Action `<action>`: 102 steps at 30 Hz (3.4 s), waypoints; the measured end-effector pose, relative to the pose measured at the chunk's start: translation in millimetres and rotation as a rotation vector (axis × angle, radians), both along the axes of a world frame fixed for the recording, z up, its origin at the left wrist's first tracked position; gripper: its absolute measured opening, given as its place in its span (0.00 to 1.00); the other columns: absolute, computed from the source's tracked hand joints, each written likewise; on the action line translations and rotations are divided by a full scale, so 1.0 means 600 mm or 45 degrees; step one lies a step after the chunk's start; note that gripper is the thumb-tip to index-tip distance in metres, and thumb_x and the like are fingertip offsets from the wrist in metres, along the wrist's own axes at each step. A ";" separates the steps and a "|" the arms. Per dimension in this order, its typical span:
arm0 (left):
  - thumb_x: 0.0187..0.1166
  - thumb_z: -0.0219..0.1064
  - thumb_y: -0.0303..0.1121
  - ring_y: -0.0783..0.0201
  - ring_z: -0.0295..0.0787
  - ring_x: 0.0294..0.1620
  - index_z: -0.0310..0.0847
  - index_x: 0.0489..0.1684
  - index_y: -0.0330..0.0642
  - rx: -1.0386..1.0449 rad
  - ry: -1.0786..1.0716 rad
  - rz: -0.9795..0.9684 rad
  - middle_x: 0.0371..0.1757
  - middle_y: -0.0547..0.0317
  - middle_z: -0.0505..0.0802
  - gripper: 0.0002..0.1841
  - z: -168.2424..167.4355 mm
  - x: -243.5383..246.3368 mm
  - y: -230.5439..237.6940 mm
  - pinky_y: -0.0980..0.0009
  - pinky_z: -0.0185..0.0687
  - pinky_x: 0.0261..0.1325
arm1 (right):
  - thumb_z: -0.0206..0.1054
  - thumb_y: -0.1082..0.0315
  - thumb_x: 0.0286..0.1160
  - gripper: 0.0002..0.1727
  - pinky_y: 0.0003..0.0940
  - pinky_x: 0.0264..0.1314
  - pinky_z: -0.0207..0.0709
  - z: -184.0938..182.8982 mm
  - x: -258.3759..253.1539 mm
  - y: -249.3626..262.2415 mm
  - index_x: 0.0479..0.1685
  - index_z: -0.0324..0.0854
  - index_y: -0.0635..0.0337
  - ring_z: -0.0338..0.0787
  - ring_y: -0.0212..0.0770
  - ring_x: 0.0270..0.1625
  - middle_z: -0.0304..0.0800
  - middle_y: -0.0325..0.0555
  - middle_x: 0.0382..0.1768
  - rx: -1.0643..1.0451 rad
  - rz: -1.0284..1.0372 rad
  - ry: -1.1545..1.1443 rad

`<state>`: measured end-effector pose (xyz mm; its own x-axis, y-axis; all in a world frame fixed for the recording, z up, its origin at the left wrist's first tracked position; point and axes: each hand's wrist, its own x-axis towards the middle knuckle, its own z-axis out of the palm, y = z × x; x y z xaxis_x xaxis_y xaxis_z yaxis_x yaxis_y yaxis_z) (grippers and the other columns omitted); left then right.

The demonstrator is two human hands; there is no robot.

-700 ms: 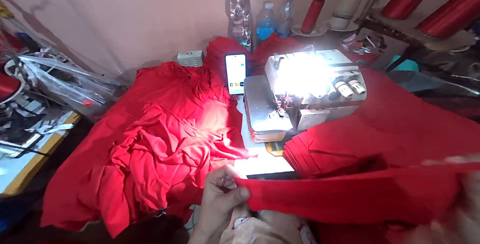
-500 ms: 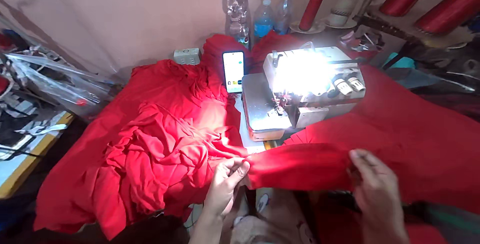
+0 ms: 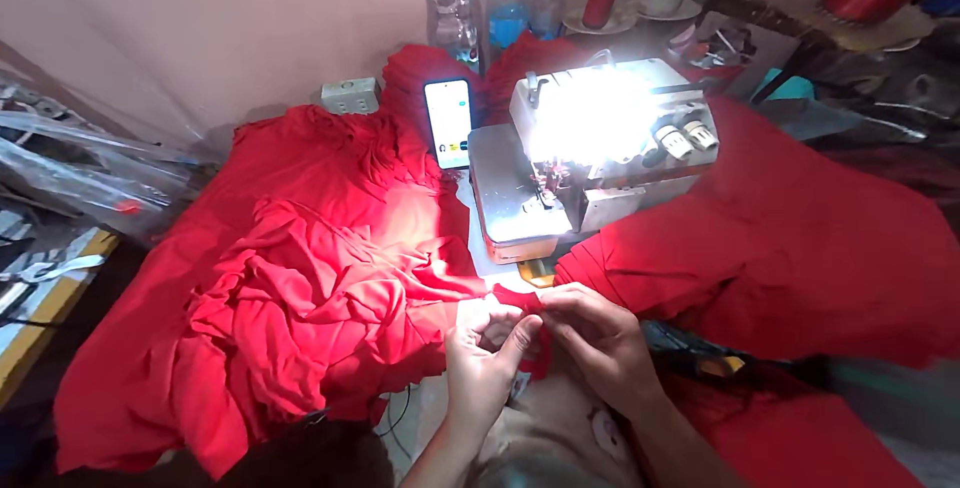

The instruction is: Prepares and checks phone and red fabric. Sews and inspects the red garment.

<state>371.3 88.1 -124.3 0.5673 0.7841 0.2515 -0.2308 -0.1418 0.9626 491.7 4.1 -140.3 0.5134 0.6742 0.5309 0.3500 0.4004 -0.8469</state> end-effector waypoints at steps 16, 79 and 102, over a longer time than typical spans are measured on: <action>0.74 0.68 0.21 0.82 0.92 0.33 0.89 0.38 0.32 0.233 -0.021 0.096 0.34 0.70 0.96 0.04 -0.005 -0.006 -0.007 0.82 0.91 0.40 | 0.64 0.77 0.72 0.09 0.14 0.53 0.84 -0.008 -0.001 -0.007 0.44 0.88 0.71 0.90 0.19 0.46 0.94 0.42 0.44 -0.046 0.062 0.008; 0.83 0.51 0.38 0.49 0.85 0.66 0.93 0.51 0.42 1.309 0.750 0.387 0.59 0.50 0.94 0.20 -0.023 0.165 0.061 0.48 0.68 0.67 | 0.64 0.73 0.76 0.05 0.14 0.26 0.82 -0.035 0.051 0.009 0.34 0.84 0.60 0.86 0.16 0.23 0.87 0.27 0.23 -0.229 -0.230 0.483; 0.80 0.65 0.31 0.42 0.93 0.60 0.83 0.68 0.29 0.863 0.895 0.447 0.62 0.34 0.92 0.21 0.024 0.140 0.138 0.50 0.86 0.62 | 0.64 0.69 0.75 0.18 0.10 0.17 0.67 -0.012 0.085 0.079 0.12 0.76 0.53 0.73 0.13 0.15 0.77 0.24 0.13 -0.304 -0.402 0.207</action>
<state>455.4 170.9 -110.2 0.5237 0.7511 0.4019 0.5109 -0.6545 0.5573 542.8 51.8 -147.4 0.7783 0.5649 0.2742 0.2785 0.0808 -0.9570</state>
